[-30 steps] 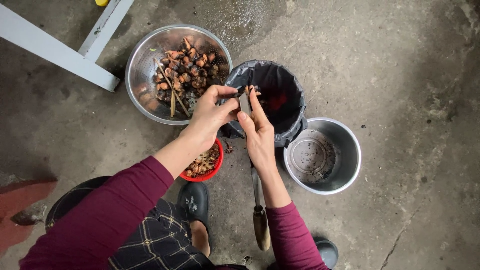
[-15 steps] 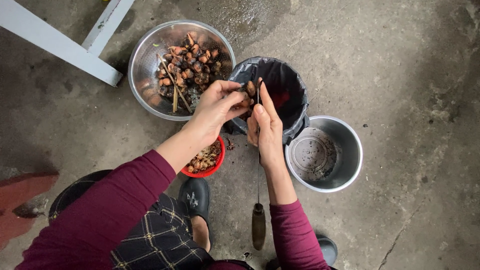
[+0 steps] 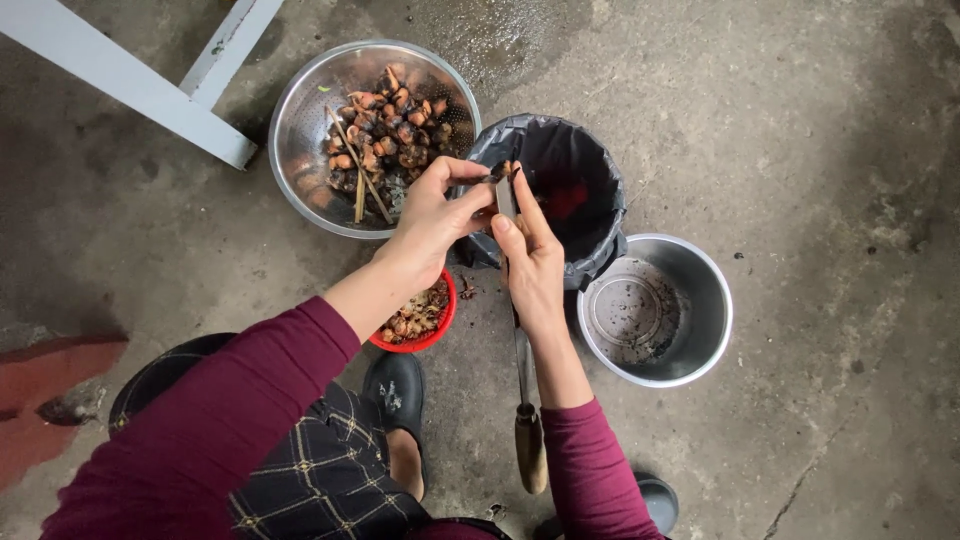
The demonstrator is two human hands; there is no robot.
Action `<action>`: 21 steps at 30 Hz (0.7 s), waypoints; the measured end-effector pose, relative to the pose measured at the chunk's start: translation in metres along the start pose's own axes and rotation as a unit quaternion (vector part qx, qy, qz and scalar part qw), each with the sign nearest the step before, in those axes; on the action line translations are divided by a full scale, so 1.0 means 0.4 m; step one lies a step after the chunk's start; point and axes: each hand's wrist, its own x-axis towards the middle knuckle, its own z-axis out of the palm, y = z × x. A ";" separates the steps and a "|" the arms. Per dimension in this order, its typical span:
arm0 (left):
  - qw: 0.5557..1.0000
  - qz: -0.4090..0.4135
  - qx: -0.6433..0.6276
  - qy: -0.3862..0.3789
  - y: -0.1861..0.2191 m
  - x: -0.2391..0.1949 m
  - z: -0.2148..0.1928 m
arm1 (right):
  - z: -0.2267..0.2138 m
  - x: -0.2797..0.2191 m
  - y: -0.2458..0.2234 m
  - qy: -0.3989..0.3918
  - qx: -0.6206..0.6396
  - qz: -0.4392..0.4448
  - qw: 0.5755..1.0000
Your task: The person peels small brown nuts with a knife, removing the outer shell and placing the peeled pieces into a red bowl. Shells are discarded into a black trash bag. The person works one nut at a time, occasionally adjusting the pile in the red bowl.
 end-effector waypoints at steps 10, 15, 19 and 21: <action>0.999 0.015 -0.036 0.011 -0.052 0.020 0.020 | 0.022 -0.015 -0.079 0.034 0.039 0.029 0.998; 0.994 0.017 -0.100 0.031 -0.091 0.046 0.043 | 0.029 -0.011 -0.141 0.054 0.086 0.085 0.991; 0.987 0.029 -0.147 0.055 -0.055 0.043 0.054 | 0.015 0.007 -0.210 0.139 0.122 0.238 0.954; 0.990 -0.041 -0.138 0.002 0.007 0.037 0.060 | -0.016 0.023 -0.226 -0.069 0.283 0.179 0.940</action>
